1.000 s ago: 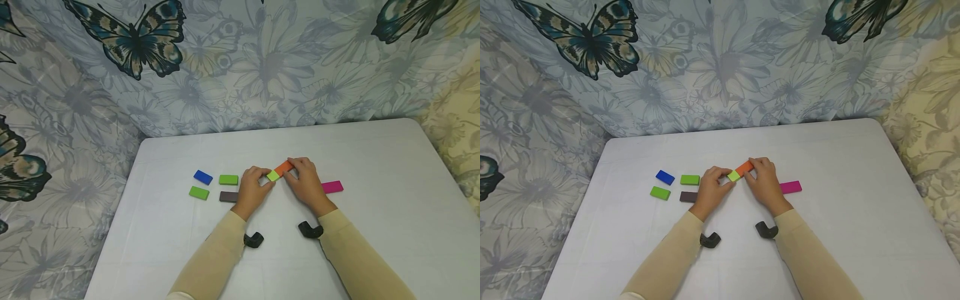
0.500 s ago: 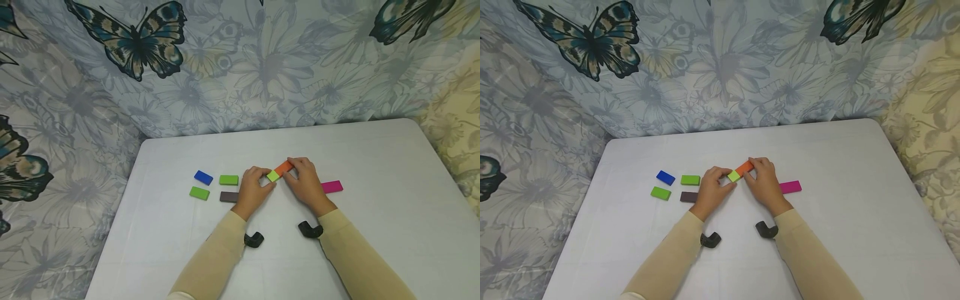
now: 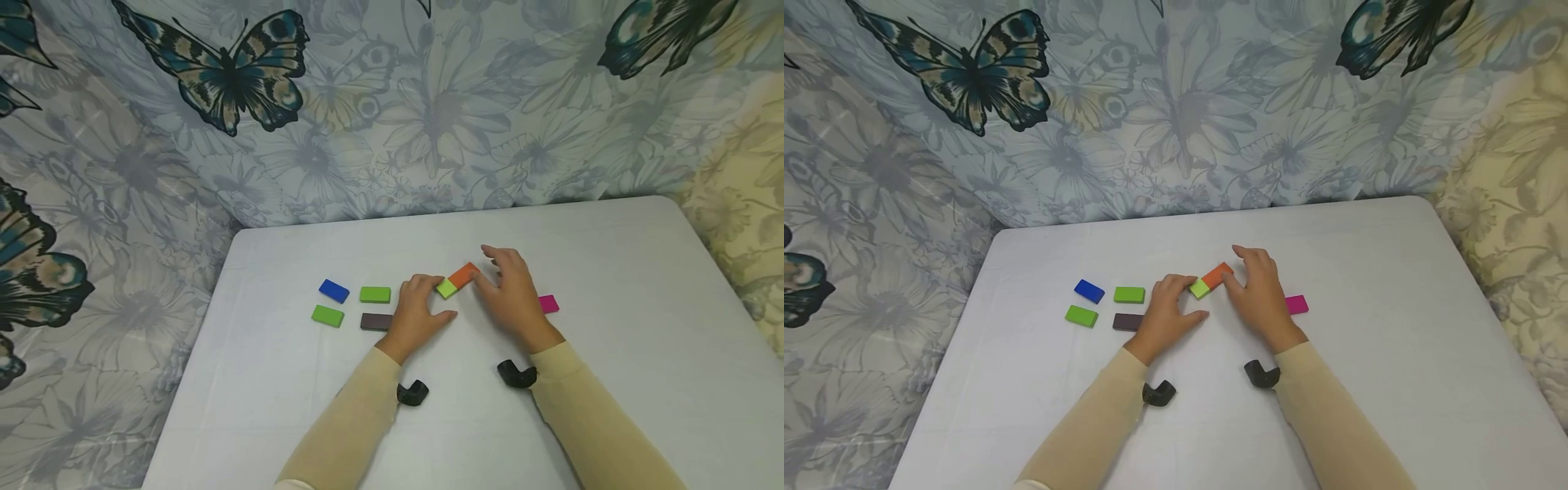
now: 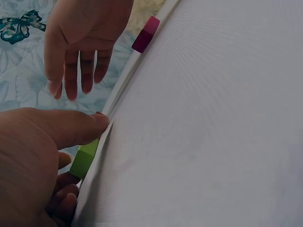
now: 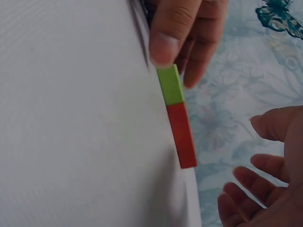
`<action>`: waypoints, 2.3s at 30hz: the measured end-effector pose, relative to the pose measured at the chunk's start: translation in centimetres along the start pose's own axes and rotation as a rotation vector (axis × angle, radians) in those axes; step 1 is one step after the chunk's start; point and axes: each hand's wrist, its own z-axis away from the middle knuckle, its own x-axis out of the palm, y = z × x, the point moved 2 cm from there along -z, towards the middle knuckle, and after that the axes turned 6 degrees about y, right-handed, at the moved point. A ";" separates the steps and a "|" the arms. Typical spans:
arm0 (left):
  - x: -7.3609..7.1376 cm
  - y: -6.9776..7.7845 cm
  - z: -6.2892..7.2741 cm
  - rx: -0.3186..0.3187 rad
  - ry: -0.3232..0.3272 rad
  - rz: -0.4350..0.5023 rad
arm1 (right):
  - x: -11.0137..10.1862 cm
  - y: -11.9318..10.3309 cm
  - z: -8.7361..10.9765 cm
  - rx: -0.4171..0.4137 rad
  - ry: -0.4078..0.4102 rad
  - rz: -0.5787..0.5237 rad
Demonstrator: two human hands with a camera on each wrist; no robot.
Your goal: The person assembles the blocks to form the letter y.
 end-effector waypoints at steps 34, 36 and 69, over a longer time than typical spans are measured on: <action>-0.4 -0.3 0.9 0.320 -0.376 -0.246 | -9.0 -0.1 2.3 -0.018 0.111 0.046; -0.3 -0.3 0.9 0.322 -0.374 -0.264 | -9.0 0.3 2.6 -0.008 0.112 0.048; -0.4 -0.2 1.1 0.330 -0.380 -0.292 | -6.4 5.5 6.5 0.130 0.038 0.186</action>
